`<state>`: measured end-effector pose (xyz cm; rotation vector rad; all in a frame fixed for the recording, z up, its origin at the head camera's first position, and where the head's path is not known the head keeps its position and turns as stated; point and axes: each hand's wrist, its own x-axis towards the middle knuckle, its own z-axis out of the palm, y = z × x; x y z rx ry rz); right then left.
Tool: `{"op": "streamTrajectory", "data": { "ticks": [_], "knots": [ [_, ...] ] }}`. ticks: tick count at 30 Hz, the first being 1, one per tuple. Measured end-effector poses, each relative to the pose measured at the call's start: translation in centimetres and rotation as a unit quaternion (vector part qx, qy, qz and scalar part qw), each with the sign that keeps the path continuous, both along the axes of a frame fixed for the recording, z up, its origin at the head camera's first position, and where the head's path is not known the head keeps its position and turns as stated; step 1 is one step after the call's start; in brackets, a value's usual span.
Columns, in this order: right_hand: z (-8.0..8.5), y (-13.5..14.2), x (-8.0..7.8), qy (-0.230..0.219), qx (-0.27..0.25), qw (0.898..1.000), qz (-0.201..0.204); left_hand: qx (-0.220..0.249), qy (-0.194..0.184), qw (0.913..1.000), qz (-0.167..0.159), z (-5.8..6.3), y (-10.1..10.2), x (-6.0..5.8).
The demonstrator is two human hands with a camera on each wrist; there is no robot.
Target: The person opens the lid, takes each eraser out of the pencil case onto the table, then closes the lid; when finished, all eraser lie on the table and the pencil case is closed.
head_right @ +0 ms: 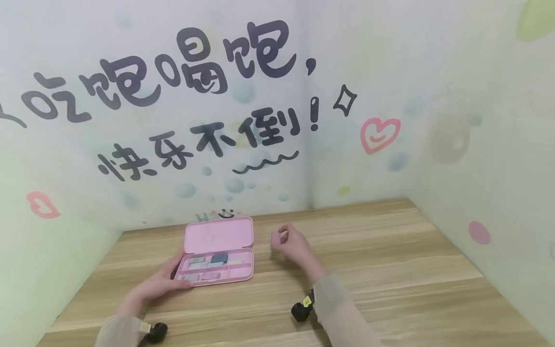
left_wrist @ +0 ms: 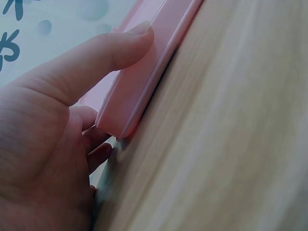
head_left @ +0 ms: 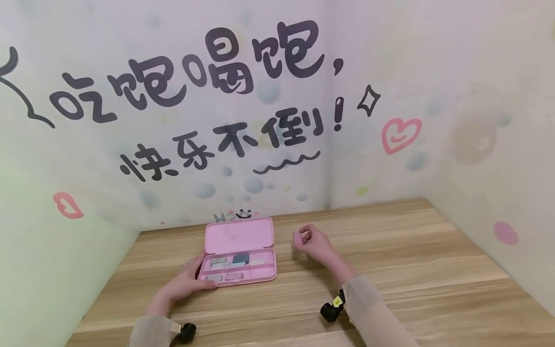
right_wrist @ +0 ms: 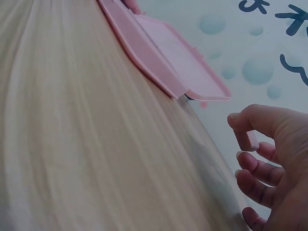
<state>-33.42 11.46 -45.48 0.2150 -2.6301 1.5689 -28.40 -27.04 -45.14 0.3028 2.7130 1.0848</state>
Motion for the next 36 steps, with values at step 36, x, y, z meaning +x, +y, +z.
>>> {"op": "streamTrajectory", "data": {
  "ticks": [36],
  "knots": [
    [-1.1, -0.6, 0.3, 0.009, 0.121, 0.992, -0.018, -0.002, 0.001, 1.0, -0.006, 0.1, 0.1, 0.1]
  ]
}}
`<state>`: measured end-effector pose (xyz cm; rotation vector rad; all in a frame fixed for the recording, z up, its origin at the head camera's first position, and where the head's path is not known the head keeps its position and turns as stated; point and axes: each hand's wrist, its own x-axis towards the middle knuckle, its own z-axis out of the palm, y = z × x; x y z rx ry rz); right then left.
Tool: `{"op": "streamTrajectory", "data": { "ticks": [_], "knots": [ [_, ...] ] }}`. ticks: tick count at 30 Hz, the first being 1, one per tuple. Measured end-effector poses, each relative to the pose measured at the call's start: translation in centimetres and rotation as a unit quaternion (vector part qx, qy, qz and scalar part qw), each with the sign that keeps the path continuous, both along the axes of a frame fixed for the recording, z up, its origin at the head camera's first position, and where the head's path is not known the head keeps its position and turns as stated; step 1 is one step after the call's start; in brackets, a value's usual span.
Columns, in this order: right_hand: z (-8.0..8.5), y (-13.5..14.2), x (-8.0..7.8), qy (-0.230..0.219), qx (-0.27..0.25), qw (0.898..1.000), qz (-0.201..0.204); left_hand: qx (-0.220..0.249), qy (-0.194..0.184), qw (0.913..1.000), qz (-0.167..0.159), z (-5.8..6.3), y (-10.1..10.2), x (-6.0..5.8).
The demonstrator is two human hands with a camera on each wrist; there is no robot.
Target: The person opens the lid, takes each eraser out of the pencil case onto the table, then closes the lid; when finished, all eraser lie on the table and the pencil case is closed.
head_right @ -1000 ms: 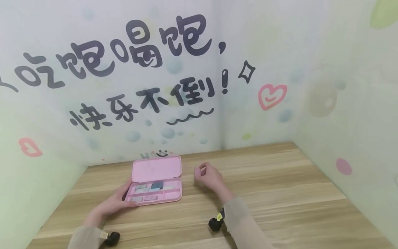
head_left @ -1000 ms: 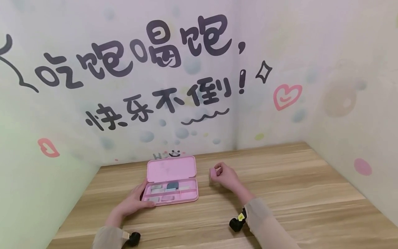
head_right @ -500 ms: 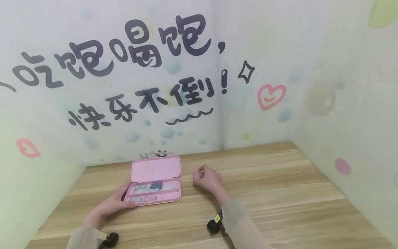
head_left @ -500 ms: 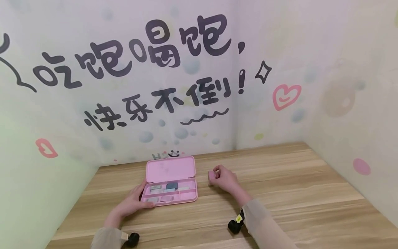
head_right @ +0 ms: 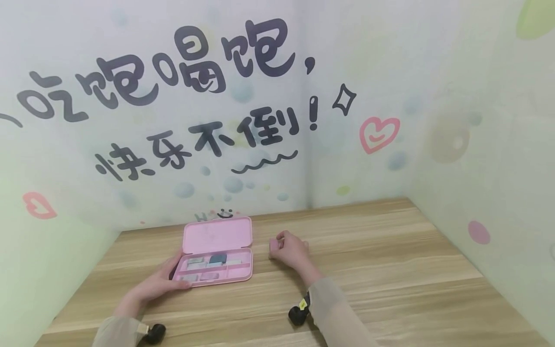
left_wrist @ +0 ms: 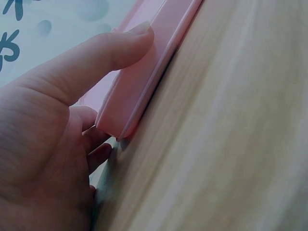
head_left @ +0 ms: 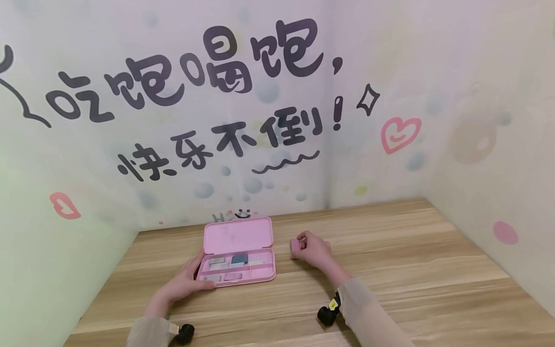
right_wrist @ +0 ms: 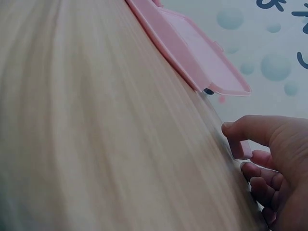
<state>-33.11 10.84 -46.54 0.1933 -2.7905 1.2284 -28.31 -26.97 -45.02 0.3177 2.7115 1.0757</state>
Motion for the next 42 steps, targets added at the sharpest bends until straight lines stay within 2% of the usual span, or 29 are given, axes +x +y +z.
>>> {"op": "streamTrajectory", "data": {
  "ticks": [34, 42],
  "knots": [
    [-0.2, -0.35, -0.16, 0.006, 0.036, 0.999, -0.003, -0.001, 0.001, 1.0, 0.0, 0.27, -0.1, 0.23],
    [0.17, -0.13, -0.16, -0.007, 0.025, 1.0, 0.001, -0.005, -0.002, 1.0, 0.002, 0.3, 0.05, 0.29]
  ]
}}
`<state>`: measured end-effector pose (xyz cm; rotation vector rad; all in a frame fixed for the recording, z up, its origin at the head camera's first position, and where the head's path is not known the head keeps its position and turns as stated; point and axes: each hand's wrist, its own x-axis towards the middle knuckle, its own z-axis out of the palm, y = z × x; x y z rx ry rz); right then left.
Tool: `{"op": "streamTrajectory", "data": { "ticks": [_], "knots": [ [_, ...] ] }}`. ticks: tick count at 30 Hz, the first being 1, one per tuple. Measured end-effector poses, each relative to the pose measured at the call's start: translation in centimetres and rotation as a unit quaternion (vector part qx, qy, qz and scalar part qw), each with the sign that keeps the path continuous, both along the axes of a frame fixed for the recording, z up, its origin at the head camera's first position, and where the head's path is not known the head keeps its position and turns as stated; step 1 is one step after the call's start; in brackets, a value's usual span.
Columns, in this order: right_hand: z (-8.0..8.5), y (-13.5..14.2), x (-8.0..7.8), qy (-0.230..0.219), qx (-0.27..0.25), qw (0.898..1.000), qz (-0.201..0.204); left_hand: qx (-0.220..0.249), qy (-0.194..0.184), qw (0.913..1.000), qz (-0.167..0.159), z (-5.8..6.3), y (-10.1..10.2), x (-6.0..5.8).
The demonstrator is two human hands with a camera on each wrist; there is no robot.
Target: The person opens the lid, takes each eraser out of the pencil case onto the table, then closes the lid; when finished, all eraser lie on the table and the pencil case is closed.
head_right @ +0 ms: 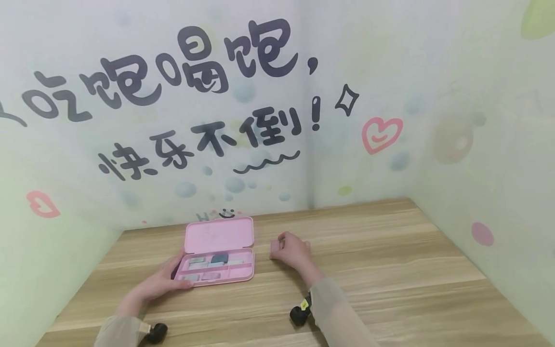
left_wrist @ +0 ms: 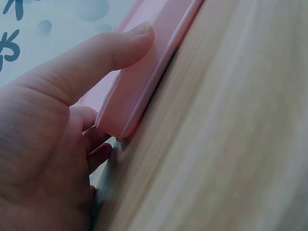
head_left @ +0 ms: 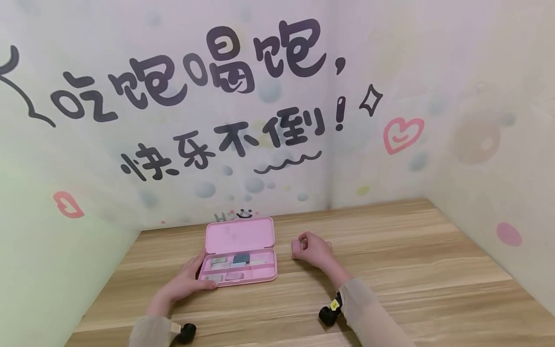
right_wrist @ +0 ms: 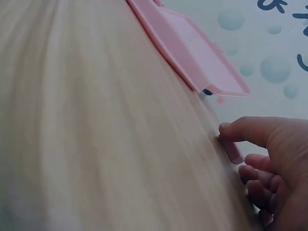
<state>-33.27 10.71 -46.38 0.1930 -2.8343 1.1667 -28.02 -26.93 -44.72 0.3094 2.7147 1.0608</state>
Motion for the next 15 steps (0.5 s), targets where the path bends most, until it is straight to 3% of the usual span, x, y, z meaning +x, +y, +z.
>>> {"op": "streamTrajectory", "data": {
  "ticks": [8, 15],
  "knots": [
    [1.5, 0.1, -0.3, -0.008, -0.061, 0.998, 0.028, -0.001, 0.005, 1.0, 0.004, -0.3, 0.0, -0.1],
    [4.2, -1.2, -0.5, 0.0, -0.053, 0.988, 0.143, 0.005, 0.0, 0.9999, 0.014, -0.5, -0.2, -0.3]
  ]
}}
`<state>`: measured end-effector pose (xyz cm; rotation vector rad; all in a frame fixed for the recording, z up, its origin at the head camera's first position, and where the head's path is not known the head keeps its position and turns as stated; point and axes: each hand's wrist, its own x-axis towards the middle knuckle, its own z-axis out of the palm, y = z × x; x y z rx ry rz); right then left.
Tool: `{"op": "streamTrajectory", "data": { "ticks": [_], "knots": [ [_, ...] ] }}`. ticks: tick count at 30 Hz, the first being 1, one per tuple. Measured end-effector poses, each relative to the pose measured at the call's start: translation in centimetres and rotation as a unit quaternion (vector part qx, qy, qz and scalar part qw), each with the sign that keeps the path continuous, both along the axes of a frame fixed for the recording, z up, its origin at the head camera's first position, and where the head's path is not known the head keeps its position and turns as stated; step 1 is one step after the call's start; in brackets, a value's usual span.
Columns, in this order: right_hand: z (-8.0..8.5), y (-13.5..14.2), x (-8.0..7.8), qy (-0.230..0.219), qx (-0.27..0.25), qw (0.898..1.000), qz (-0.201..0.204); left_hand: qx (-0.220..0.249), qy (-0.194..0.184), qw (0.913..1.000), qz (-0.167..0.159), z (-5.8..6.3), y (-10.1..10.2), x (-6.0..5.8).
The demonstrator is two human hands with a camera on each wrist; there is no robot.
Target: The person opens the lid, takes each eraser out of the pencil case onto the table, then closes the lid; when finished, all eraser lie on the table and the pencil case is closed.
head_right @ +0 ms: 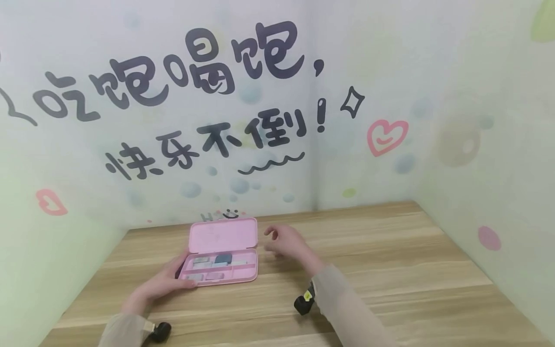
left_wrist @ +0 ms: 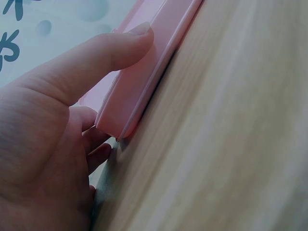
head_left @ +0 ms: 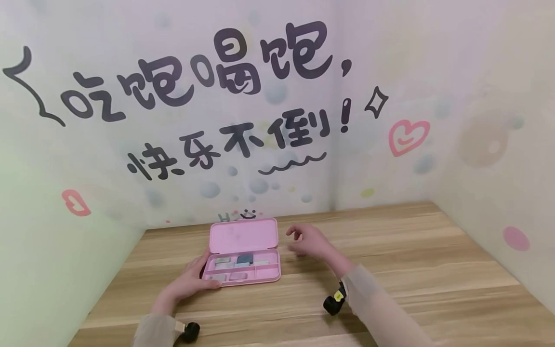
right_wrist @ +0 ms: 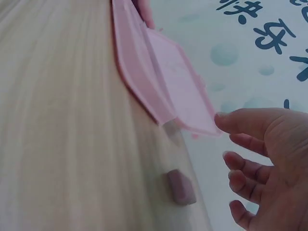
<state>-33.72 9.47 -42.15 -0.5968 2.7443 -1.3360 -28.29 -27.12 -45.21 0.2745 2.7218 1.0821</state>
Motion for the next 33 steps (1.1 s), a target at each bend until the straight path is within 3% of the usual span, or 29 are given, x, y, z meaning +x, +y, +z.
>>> {"op": "streamTrajectory", "data": {
  "ticks": [4, 11, 25, 33],
  "knots": [
    [0.8, -0.7, -0.7, 0.017, 0.043, 0.996, 0.073, -0.002, 0.007, 1.0, -0.006, 0.0, 0.0, 0.0],
    [1.0, -2.0, -1.5, 0.041, 0.09, 0.979, 0.177, -0.002, 0.008, 0.9999, -0.008, -0.2, 0.0, -0.1],
    [0.3, -4.6, -2.4, 0.064, 0.157, 0.956, 0.241, -0.007, 0.012, 0.9999, -0.007, 0.0, 0.0, -0.1],
    [0.1, -5.7, -2.5, 0.045, 0.199, 0.949, 0.242, -0.001, 0.008, 1.0, -0.001, -0.1, 0.0, -0.1]
  ]
}}
